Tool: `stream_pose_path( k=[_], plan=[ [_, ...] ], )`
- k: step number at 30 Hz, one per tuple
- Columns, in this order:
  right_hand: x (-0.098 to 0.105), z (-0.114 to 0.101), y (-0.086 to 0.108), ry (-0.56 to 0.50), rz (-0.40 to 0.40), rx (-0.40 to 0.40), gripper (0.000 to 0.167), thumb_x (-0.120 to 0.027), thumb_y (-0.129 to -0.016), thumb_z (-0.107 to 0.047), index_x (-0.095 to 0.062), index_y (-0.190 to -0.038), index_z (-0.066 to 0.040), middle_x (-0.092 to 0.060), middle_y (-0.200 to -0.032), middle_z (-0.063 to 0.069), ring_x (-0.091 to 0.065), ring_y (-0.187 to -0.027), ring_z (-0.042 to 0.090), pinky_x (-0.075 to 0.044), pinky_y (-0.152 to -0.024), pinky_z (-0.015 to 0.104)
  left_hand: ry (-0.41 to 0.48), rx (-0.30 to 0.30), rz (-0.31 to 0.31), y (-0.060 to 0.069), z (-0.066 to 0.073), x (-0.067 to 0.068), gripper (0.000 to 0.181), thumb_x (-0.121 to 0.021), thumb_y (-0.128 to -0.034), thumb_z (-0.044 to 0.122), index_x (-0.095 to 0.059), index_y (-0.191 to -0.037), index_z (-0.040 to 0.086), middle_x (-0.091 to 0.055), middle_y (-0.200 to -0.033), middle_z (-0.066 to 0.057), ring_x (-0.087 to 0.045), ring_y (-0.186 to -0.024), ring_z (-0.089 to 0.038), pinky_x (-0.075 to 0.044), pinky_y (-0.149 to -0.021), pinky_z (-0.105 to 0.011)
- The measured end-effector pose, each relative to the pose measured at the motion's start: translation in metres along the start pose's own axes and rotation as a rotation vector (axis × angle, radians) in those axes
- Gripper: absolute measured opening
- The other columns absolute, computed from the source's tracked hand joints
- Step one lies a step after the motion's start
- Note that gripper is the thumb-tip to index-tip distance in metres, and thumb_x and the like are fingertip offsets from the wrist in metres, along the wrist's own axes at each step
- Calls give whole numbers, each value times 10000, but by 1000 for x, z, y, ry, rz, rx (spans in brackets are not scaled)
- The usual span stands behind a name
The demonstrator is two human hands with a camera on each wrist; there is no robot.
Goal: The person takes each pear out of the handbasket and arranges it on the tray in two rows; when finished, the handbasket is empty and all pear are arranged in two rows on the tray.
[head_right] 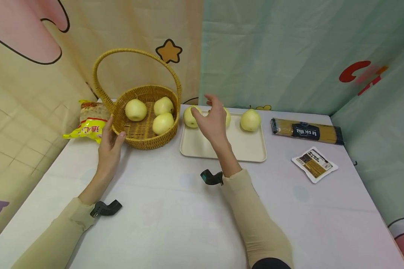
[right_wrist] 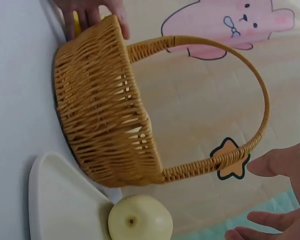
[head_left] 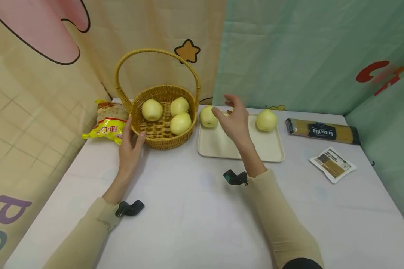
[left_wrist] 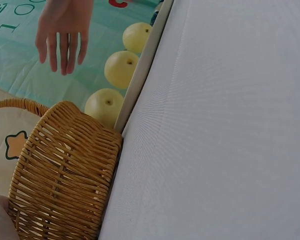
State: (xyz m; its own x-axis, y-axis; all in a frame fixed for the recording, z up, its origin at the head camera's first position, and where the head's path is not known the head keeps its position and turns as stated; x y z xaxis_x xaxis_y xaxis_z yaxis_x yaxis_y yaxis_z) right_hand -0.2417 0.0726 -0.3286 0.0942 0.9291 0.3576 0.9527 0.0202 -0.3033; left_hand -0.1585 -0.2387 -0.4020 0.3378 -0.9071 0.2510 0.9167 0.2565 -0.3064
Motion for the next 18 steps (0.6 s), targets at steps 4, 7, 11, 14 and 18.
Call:
stream_pose_path(
  k=[4,7,11,14,18],
  plan=[
    [-14,-11,-1,-48,-33,-24,604,-739,-961,-242,-524,-1491,-49,-554,-1511,109,-534,-1391,281,-474,-1165,464,15,12,-12,2,6,0,685,-532,-1087,177,-216,-1690,105,-273,-1732,-154,-337,-1562,-382,-293,-1288,-518],
    [-23,-19,-2,-82,-66,-60,613,-736,-959,-254,-519,-1497,-57,-551,-1518,99,-532,-1390,270,-474,-1161,466,10,-1,-9,-3,-8,-1,690,-541,-1087,190,-216,-1694,140,-280,-1733,-132,-346,-1562,-354,-302,-1285,-512],
    [-37,-30,-2,-77,-122,-88,617,-734,-965,-279,-520,-1498,-51,-562,-1501,111,-541,-1381,261,-493,-1135,435,-8,-24,2,-8,-26,-2,696,-554,-1085,203,-222,-1696,193,-300,-1730,-88,-362,-1560,-303,-319,-1279,-504],
    [-46,-35,-4,-46,-147,-105,612,-734,-970,-304,-529,-1479,-32,-581,-1473,151,-553,-1363,279,-494,-1122,430,-9,-21,9,-8,-27,-1,694,-551,-1084,201,-224,-1696,205,-313,-1724,-83,-374,-1553,-302,-325,-1275,-506],
    [-54,-40,-5,-9,-129,-115,575,-739,-966,-299,-548,-1421,-4,-610,-1408,199,-571,-1305,314,-492,-1097,452,-5,-23,13,-7,-27,1,697,-564,-1081,208,-232,-1694,221,-327,-1718,-85,-391,-1544,-299,-340,-1268,-503]
  ],
)
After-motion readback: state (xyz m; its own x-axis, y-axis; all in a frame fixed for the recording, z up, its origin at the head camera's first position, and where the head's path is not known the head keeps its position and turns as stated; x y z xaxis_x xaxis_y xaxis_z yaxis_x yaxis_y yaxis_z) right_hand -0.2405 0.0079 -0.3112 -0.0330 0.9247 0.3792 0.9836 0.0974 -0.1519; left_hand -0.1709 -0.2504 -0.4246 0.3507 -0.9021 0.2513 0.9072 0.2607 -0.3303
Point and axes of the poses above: each hand's wrist, its own y-axis away from the middle knuckle, its own x-axis out of the back of the hand, z = x × y, the point moved 1 cm from there along -y, towards the middle knuckle
